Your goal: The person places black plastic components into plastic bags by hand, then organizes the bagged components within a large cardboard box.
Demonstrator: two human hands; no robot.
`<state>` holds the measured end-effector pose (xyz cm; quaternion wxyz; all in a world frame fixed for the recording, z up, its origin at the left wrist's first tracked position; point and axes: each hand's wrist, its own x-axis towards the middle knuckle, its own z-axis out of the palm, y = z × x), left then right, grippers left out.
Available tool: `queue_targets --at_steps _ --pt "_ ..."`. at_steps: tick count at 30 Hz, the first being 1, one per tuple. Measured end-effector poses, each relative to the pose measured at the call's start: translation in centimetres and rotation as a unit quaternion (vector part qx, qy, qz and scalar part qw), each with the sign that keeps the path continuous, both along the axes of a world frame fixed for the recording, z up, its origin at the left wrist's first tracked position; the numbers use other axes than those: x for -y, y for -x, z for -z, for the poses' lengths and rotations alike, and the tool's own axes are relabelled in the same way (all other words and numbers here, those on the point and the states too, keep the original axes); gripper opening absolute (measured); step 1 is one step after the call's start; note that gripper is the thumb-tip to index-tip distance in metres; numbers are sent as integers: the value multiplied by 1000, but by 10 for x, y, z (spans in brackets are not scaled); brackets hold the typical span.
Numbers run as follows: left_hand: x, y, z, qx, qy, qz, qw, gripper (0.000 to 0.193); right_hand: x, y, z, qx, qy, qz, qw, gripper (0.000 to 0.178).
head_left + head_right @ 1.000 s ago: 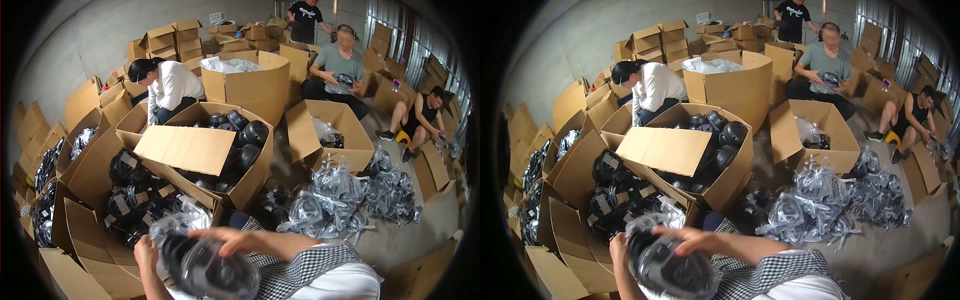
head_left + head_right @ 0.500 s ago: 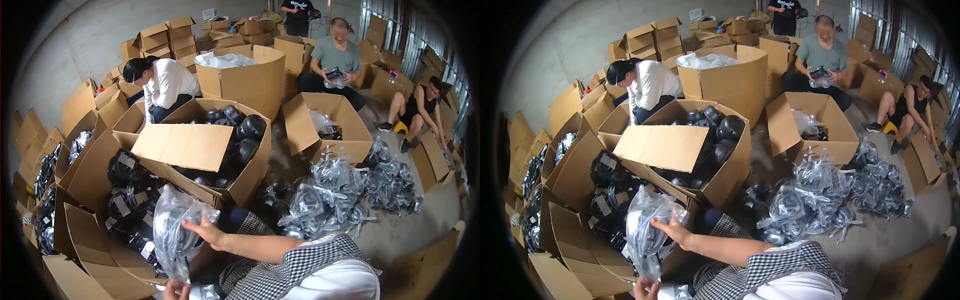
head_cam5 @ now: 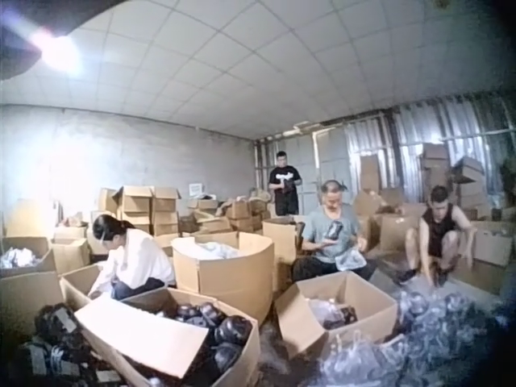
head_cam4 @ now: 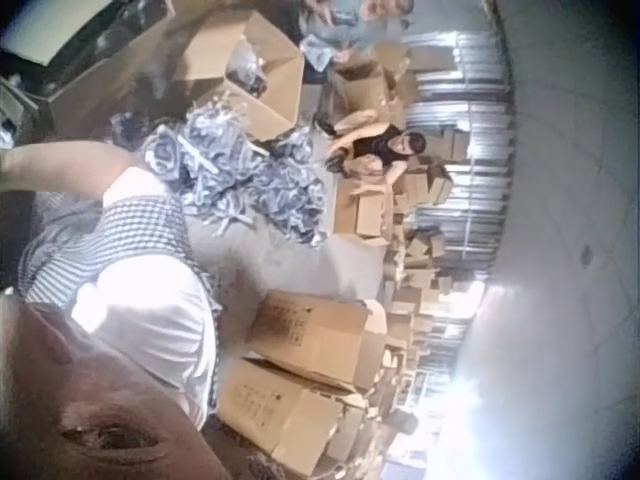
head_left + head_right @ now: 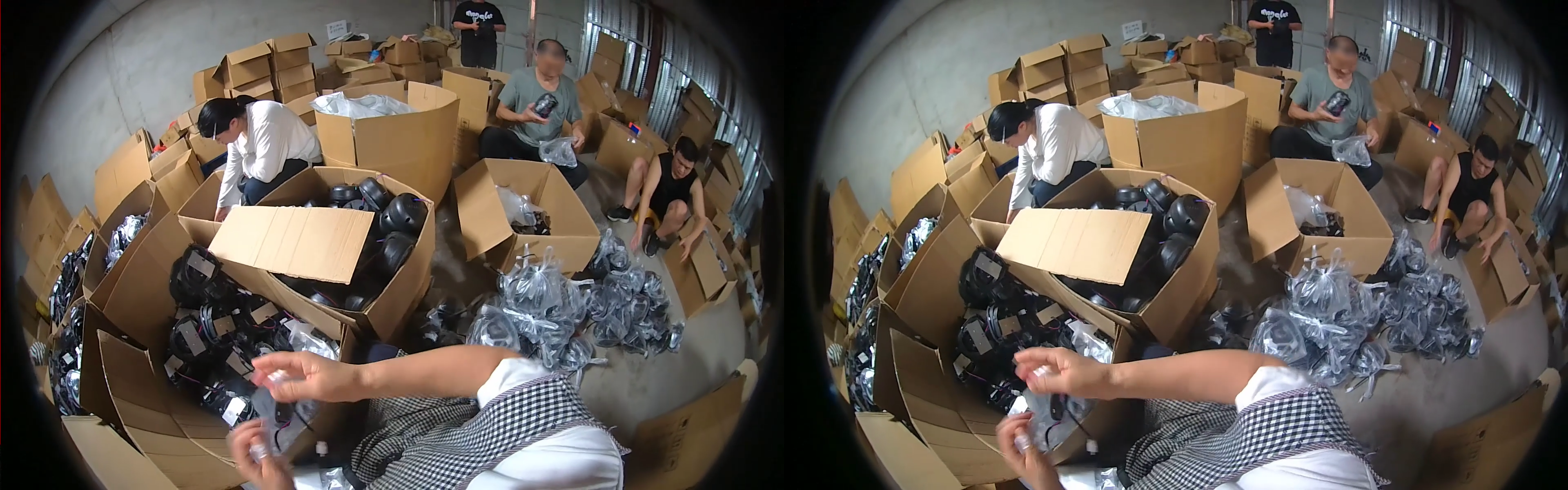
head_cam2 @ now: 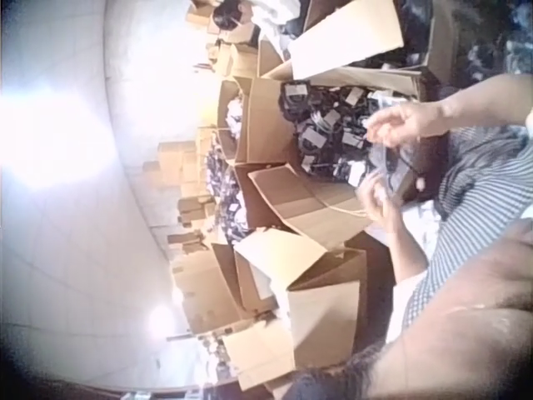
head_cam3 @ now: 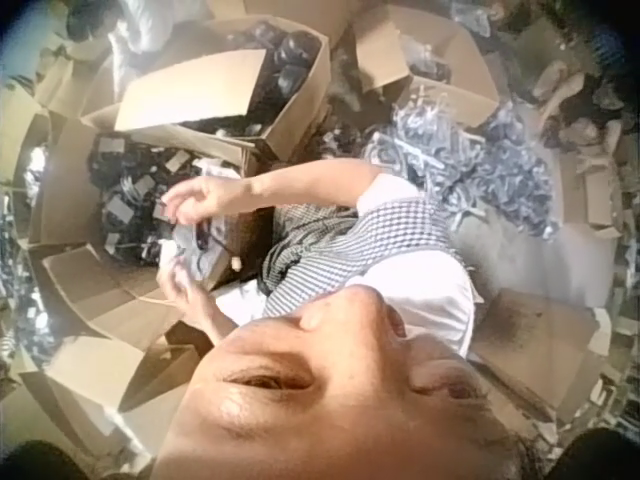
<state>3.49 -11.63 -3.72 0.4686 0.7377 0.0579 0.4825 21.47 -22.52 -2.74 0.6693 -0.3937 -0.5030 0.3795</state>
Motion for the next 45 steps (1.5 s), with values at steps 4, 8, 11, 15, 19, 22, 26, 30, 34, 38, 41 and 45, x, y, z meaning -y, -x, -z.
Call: queue_targets --at_steps 4,8,11,15,19,22,26,30,34,38,41,45 --pt "14 -38 7 -23 416 390 822 59 12 38 -17 -71 -124 -98 985 60" --pt "16 -49 -20 157 501 463 714 46 33 29 -15 86 -121 -53 987 40" --pt "13 -60 -32 111 463 539 695 39 47 23 -19 49 -112 -29 992 30" --pt "49 -30 -55 -88 488 277 823 46 66 16 -22 -87 -143 -53 984 28" --pt "44 0 -85 -327 -318 96 885 16 101 0 -10 -116 -22 -115 986 31" --pt "-22 8 -42 -365 -386 -100 841 21 133 -25 -2 -102 55 17 993 28" --pt "-32 1 9 -366 133 75 918 29 175 -44 11 -177 2 225 958 23" --pt "-33 22 45 -202 293 20 934 22 254 -49 -31 -173 -49 418 890 30" --pt "-60 21 68 -249 221 14 943 26 341 -28 -16 -41 161 681 713 28" --pt "-31 77 48 -395 217 70 890 28 352 -66 69 243 540 668 451 39" --pt "-33 125 49 -740 20 -48 670 24 339 -74 110 310 673 573 350 43" --pt "-42 177 90 -776 123 -315 533 69 286 -63 117 380 690 492 370 44"
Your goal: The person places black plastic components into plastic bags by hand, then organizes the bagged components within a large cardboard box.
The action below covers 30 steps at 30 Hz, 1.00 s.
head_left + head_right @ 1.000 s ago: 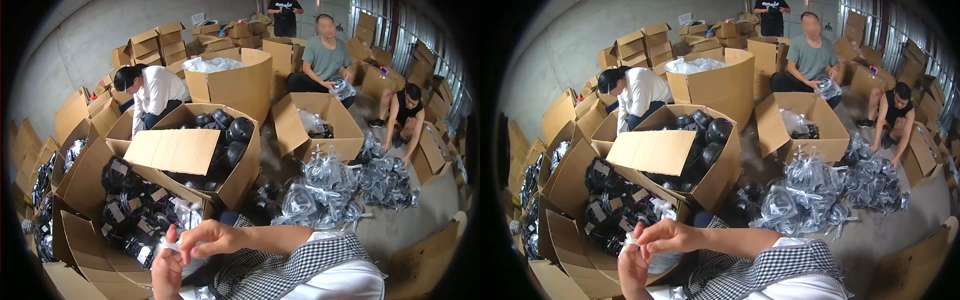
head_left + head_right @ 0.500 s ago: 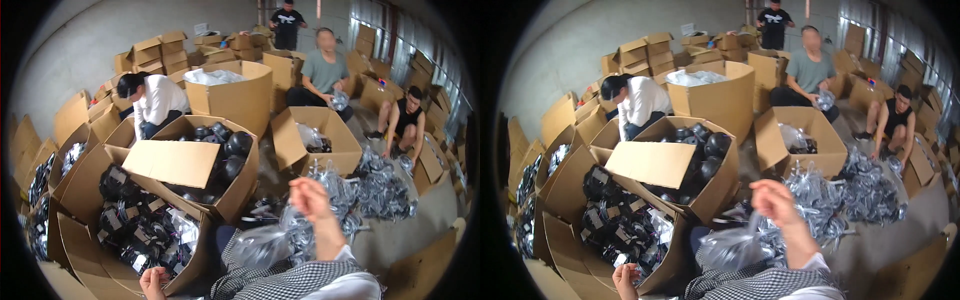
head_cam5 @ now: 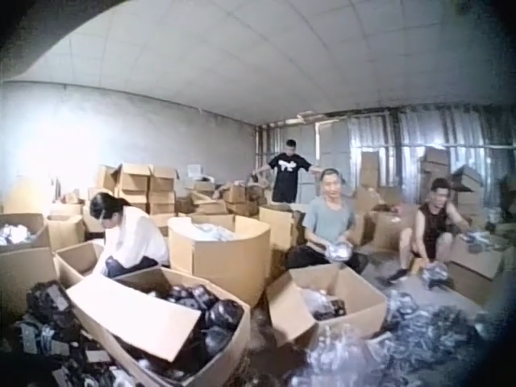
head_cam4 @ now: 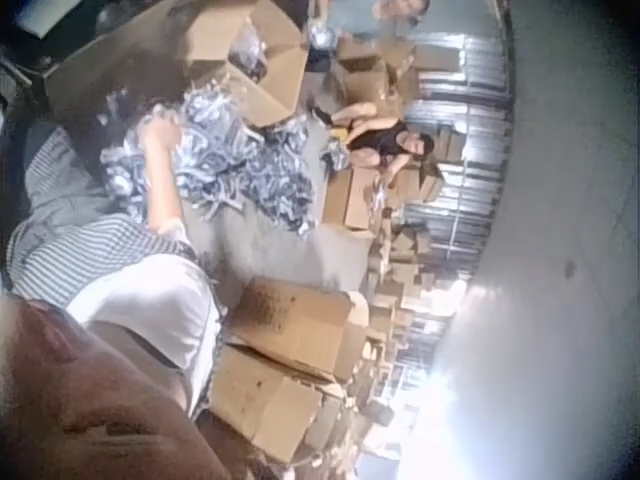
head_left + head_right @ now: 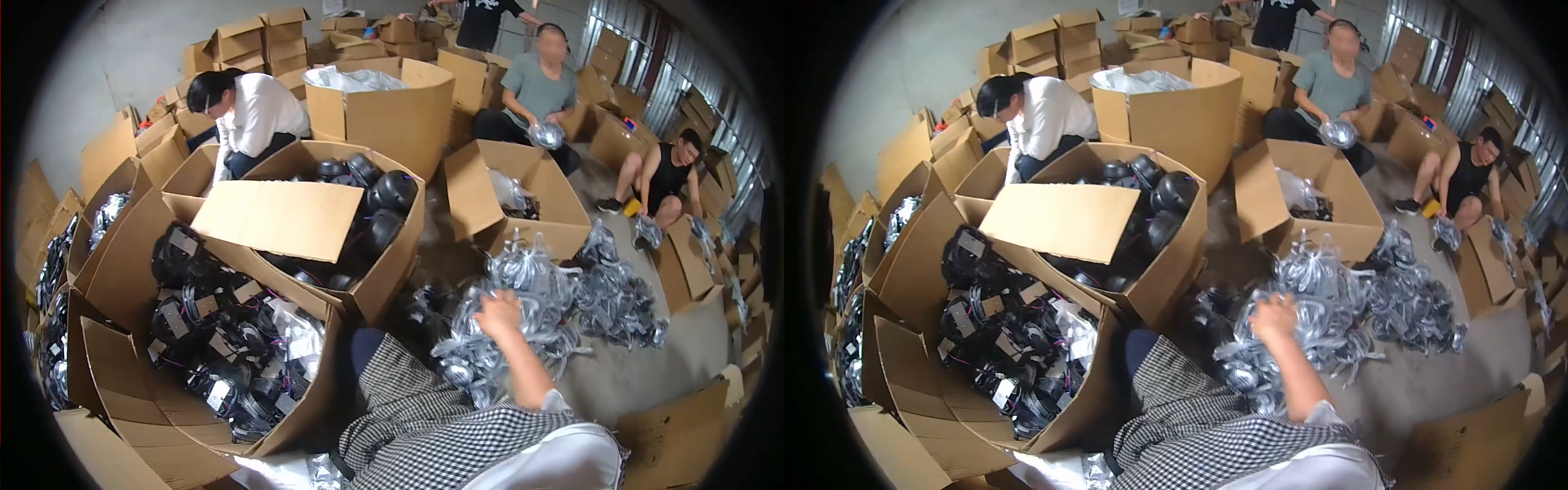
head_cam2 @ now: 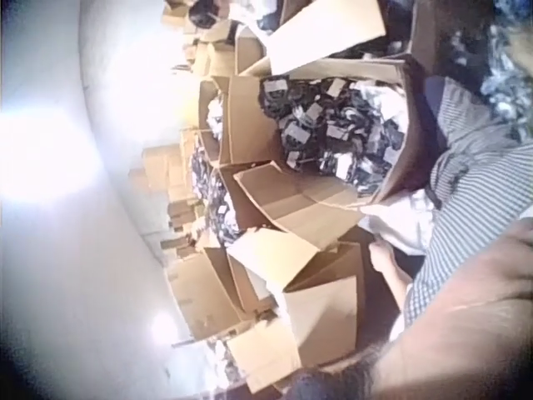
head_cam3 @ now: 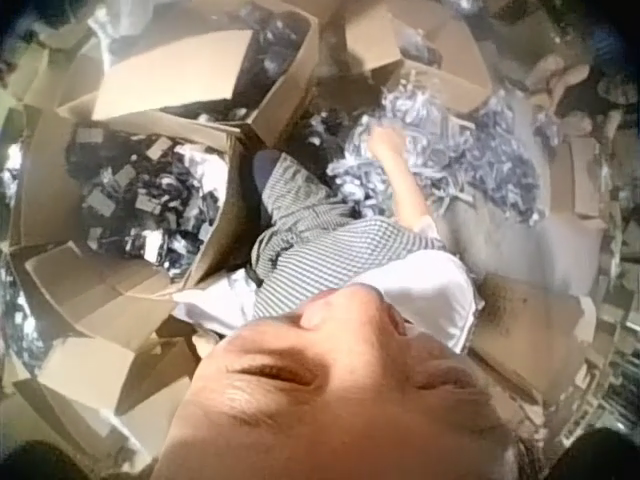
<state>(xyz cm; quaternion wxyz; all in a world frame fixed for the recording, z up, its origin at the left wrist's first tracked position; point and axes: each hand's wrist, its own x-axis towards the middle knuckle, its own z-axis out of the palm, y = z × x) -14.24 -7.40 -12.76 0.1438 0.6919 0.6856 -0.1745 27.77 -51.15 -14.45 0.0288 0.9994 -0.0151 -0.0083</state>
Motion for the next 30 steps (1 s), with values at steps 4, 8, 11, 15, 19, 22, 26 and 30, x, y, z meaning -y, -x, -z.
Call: queue_targets --at_steps 4,8,11,15,19,22,26,30 --pt "-34 48 129 297 22 -387 872 55 -66 3 13 -64 -117 -158 978 42" --pt "-21 72 143 535 70 -316 780 40 -115 29 7 -31 -203 -306 930 40" --pt "-9 88 135 572 39 -334 748 34 -146 48 3 -25 -253 -354 900 41" --pt "-7 158 184 495 -170 -218 824 26 -181 69 -8 15 -308 -433 847 37" --pt "51 88 46 561 -320 -80 759 28 -225 101 -22 1 -421 -525 739 33" --pt "62 67 43 576 -176 66 796 29 -263 138 -37 -197 -507 -625 560 68" --pt "103 -25 -28 655 26 35 754 44 -294 168 -8 -411 -551 -601 408 114" --pt "97 -55 -66 709 59 0 703 44 -287 174 -18 -664 -631 -303 263 67"
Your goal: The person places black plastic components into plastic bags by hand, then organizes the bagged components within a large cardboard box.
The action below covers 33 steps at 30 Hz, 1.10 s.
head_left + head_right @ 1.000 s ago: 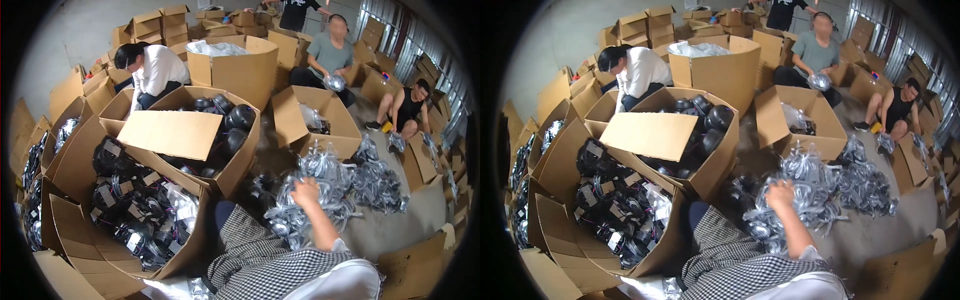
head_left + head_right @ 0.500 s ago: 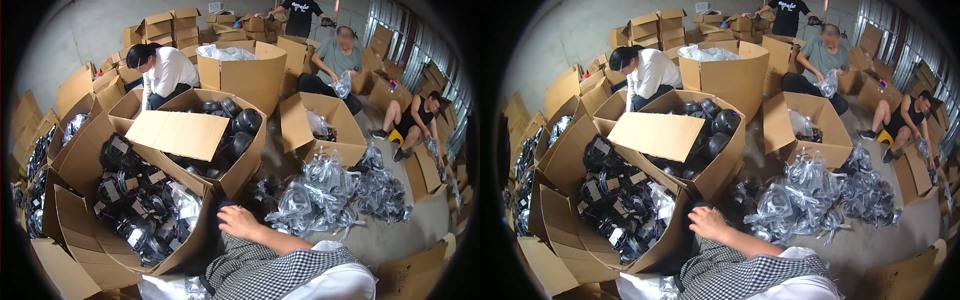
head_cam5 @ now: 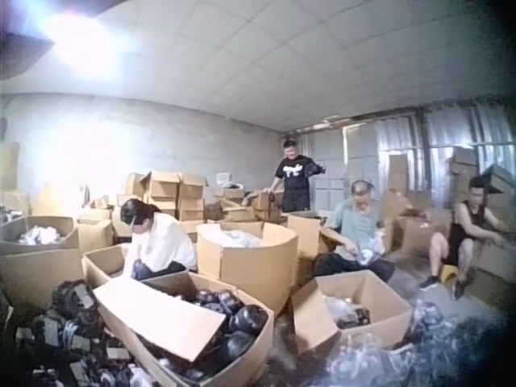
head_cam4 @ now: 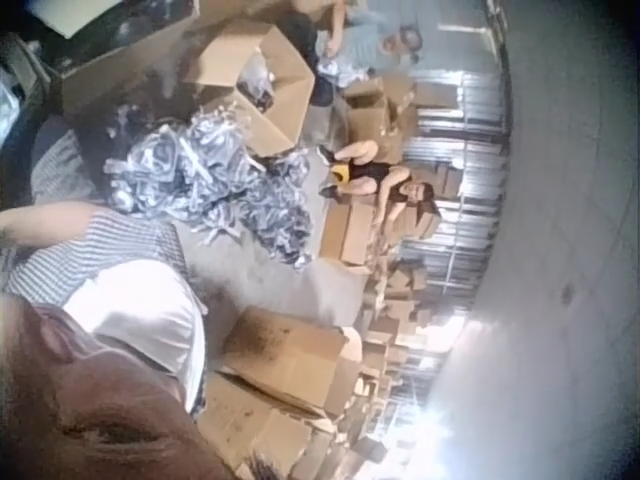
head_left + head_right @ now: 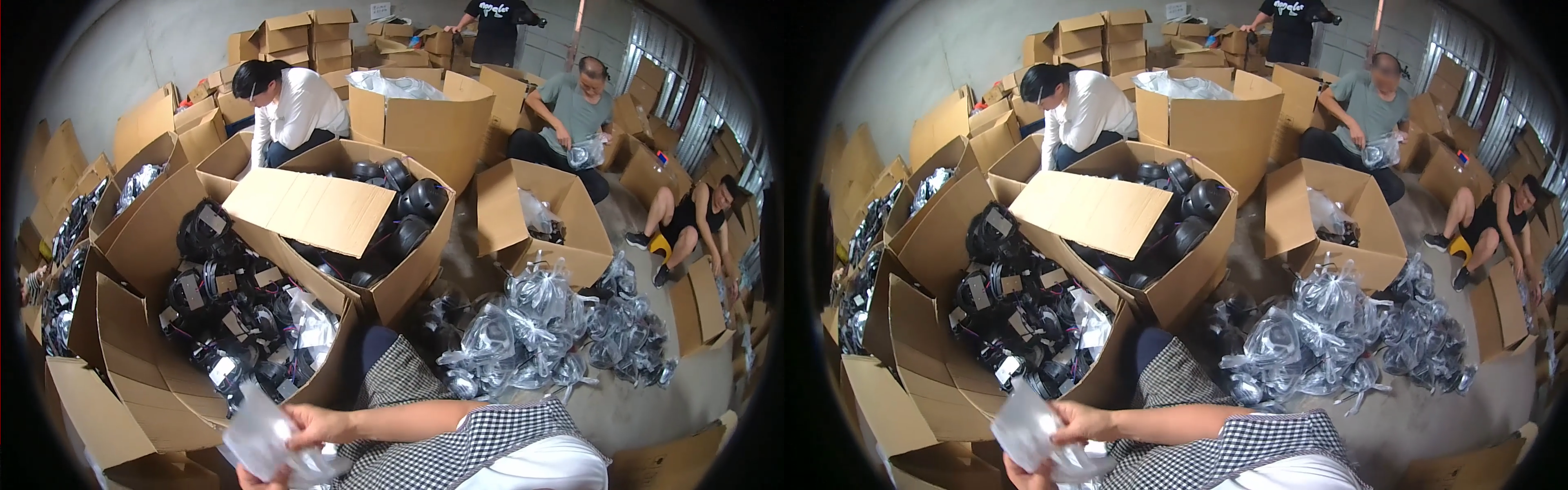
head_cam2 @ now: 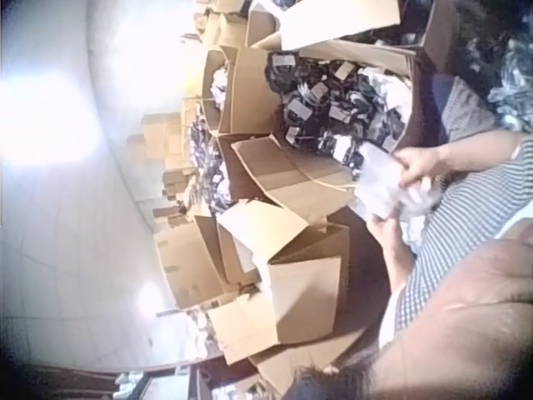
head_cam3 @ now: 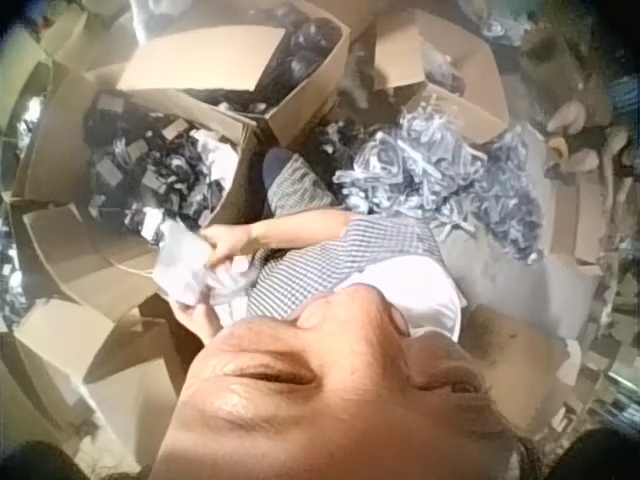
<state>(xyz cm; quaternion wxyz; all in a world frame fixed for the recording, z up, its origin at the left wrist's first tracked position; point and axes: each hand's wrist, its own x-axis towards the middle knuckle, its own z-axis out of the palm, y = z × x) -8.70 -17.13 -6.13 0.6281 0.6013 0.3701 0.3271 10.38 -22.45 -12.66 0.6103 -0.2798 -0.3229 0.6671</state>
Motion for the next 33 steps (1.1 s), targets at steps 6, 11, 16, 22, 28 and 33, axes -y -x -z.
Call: queue_targets --at_steps 6,11,16,22,28,33 --pt "-50 -62 18 214 -36 -175 960 43 21 -79 8 216 21 414 884 22" --pt "-50 -114 63 212 169 -39 962 41 50 -134 -30 71 -11 472 879 26" --pt "-41 -146 67 227 354 125 899 55 64 -151 -24 47 -21 442 895 31" --pt "-60 -158 75 147 374 279 872 47 75 -185 -19 130 32 411 902 32" --pt "-70 -141 78 232 324 23 917 35 24 -180 -14 329 51 436 836 18" --pt "-114 -72 30 302 341 -246 856 11 -43 -193 -7 621 62 505 597 15"
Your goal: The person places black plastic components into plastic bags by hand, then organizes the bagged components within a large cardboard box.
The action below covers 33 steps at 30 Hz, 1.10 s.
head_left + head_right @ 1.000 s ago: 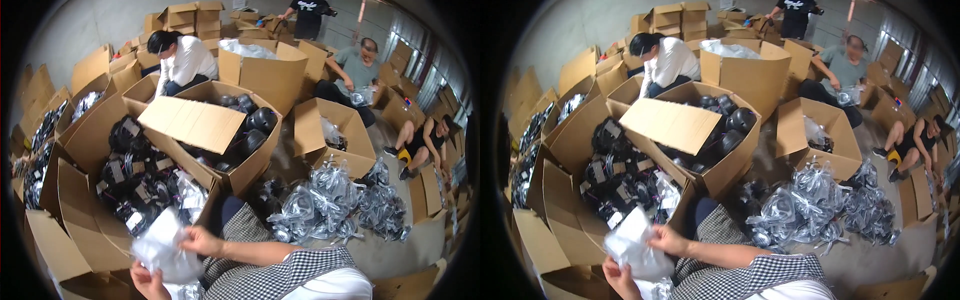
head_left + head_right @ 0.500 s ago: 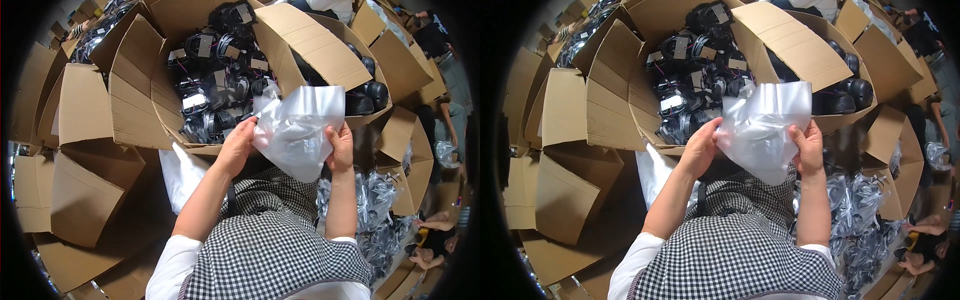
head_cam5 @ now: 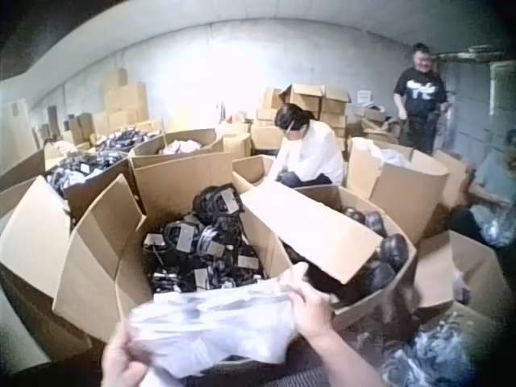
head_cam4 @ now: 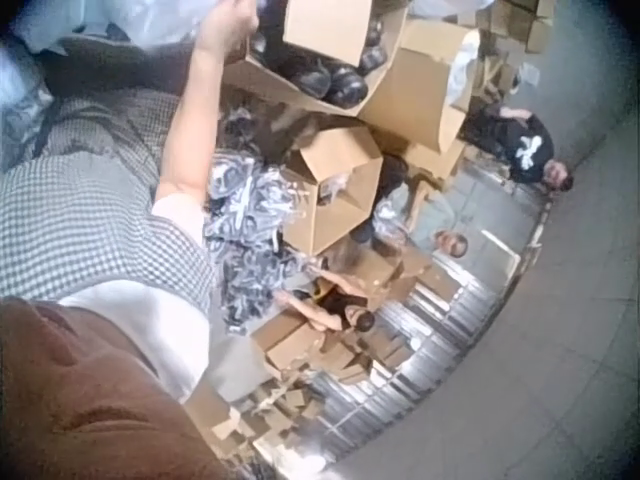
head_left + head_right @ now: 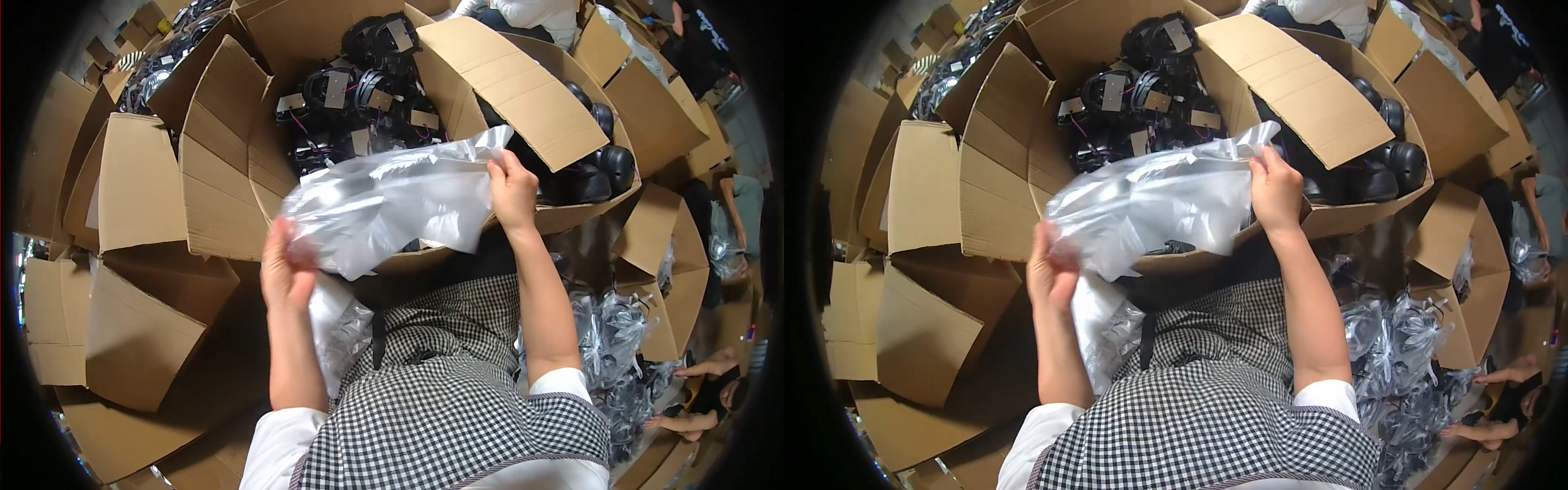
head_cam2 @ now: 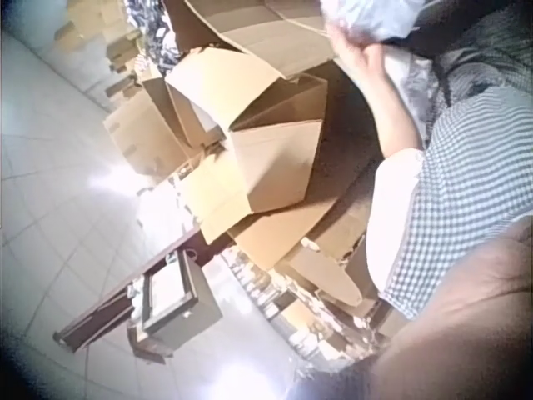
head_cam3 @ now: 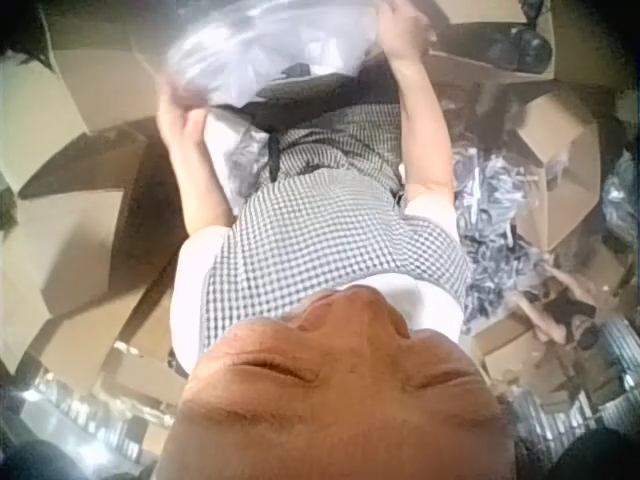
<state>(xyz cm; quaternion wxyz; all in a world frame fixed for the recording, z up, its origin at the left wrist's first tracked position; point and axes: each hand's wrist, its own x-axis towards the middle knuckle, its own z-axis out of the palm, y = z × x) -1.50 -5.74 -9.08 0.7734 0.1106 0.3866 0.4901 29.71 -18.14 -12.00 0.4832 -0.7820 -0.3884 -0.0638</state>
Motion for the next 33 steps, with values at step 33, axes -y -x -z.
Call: queue_targets --at_steps 33 --pt "182 113 30 -167 81 130 974 23 81 248 48 38 120 -361 924 18"
